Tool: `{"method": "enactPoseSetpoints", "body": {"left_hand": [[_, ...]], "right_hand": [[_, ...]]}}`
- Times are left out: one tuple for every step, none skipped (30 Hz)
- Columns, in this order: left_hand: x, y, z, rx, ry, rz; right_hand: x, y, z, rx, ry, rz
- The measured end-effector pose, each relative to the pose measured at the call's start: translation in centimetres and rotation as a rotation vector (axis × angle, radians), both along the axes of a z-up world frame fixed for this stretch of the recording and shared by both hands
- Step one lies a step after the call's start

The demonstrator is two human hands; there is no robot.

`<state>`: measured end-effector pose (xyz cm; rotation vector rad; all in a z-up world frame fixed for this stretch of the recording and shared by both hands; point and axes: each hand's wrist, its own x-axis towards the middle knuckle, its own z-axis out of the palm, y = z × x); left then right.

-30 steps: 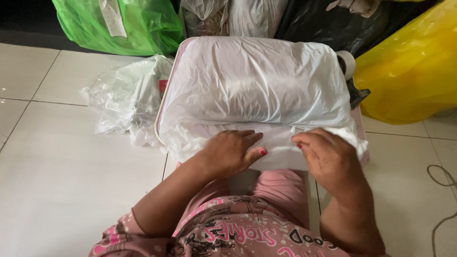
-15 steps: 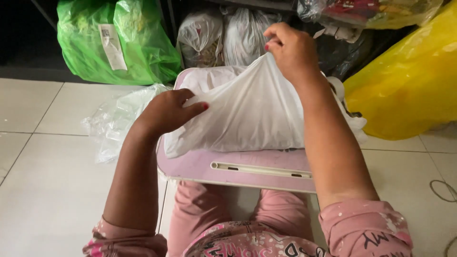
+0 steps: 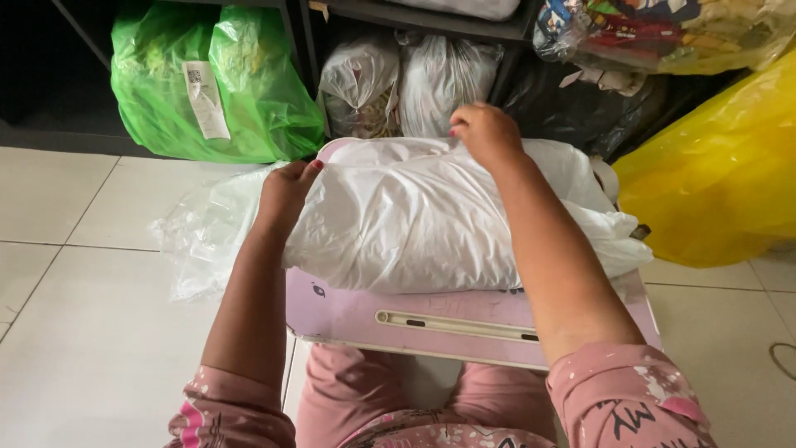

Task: The person wraps a rectangular package in a white plastic bag, then places it inside a larger blue shipping bag with a label. They then unwrap a loaf of bread from a clear plastic bag, rewrap it, and place it back into the white bag. Finally, they re-seal the white bag containing the bread.

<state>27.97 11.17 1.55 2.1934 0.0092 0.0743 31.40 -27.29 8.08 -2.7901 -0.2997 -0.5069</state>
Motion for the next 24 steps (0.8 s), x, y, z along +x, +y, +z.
{"method": "enactPoseSetpoints", "body": {"left_hand": [[-0.8, 0.0, 0.7, -0.170, 0.062, 0.036], [-1.5, -0.1, 1.5, -0.340, 0.123, 0.073], [-2.3, 0.4, 2.4, -0.341, 0.123, 0.075], [-3.1, 0.9, 3.4, -0.437, 0.151, 0.032], [-4.0, 1.1, 4.2, -0.539, 0.178, -0.011], [-5.7, 1.5, 4.7, -0.546, 0.178, -0.007], [-7.2, 1.7, 5.3, -0.540, 0.180, -0.066], [-8.7, 1.9, 5.9, -0.533, 0.182, -0.125], [-10.0, 1.9, 5.8, -0.529, 0.188, -0.129], [-11.4, 1.8, 5.7, -0.510, 0.192, -0.123], [-12.3, 1.8, 5.8, -0.486, 0.190, -0.121], [-12.5, 1.8, 5.5, -0.478, 0.189, -0.129], [-13.1, 1.8, 5.0, -0.465, 0.200, -0.096], [-13.6, 1.9, 4.5, -0.452, 0.211, -0.063], [-14.1, 1.3, 5.2, -0.451, 0.211, -0.064], [-14.7, 0.8, 5.9, -0.367, 0.201, -0.050], [-15.2, 0.3, 6.6, -0.286, 0.187, -0.035], [-15.2, 0.6, 5.8, -0.287, 0.185, -0.035], [-15.2, 0.6, 4.8, -0.298, 0.016, 0.019], [-15.2, 0.5, 3.7, -0.310, -0.153, 0.074], [-16.2, 0.1, 4.0, -0.315, -0.149, 0.058], [-17.2, -0.1, 4.3, -0.240, -0.281, 0.071], [-18.1, -0.3, 4.8, -0.164, -0.417, 0.086], [-18.1, -1.1, 3.7, -0.169, -0.417, 0.071]], "right_hand": [[0.4, -1.1, 0.2, 0.010, -0.050, -0.057], [0.9, -2.2, 0.3, 0.019, -0.101, -0.114], [-1.6, -1.2, 2.1, 0.018, -0.101, -0.112], [-4.1, -0.2, 3.9, 0.069, -0.007, -0.035], [-6.6, 0.7, 5.8, 0.113, 0.088, 0.043], [-7.2, 1.9, 5.5, 0.106, 0.089, 0.047], [-7.7, 3.0, 5.1, 0.000, 0.289, -0.012], [-8.3, 4.1, 4.8, -0.107, 0.490, -0.072], [-7.5, 3.3, 3.7, -0.101, 0.494, -0.076], [-6.7, 2.5, 2.5, -0.098, 0.478, -0.074], [-5.7, 1.8, 1.5, -0.091, 0.455, -0.074], [-8.3, 1.0, 3.0, -0.082, 0.453, -0.080], [-10.8, 0.3, 4.5, 0.053, 0.147, 0.044], [-13.4, -0.3, 6.0, 0.186, -0.162, 0.166], [-16.6, -2.1, 6.1, 0.187, -0.161, 0.164], [-19.9, -3.9, 6.2, 0.206, -0.276, 0.060], [-23.0, -5.6, 6.4, 0.222, -0.391, -0.044], [-24.9, -6.0, 5.5, 0.222, -0.393, -0.043], [-27.3, -6.6, 4.6, 0.443, -0.321, -0.204], [-29.8, -7.2, 3.6, 0.663, -0.242, -0.364], [-30.1, -6.6, 4.3, 0.657, -0.247, -0.380], [-30.3, -6.0, 5.1, 0.684, -0.024, -0.549], [-30.4, -5.4, 5.8, 0.710, 0.202, -0.710], [-30.1, -7.1, 3.8, 0.711, 0.195, -0.725]]}}
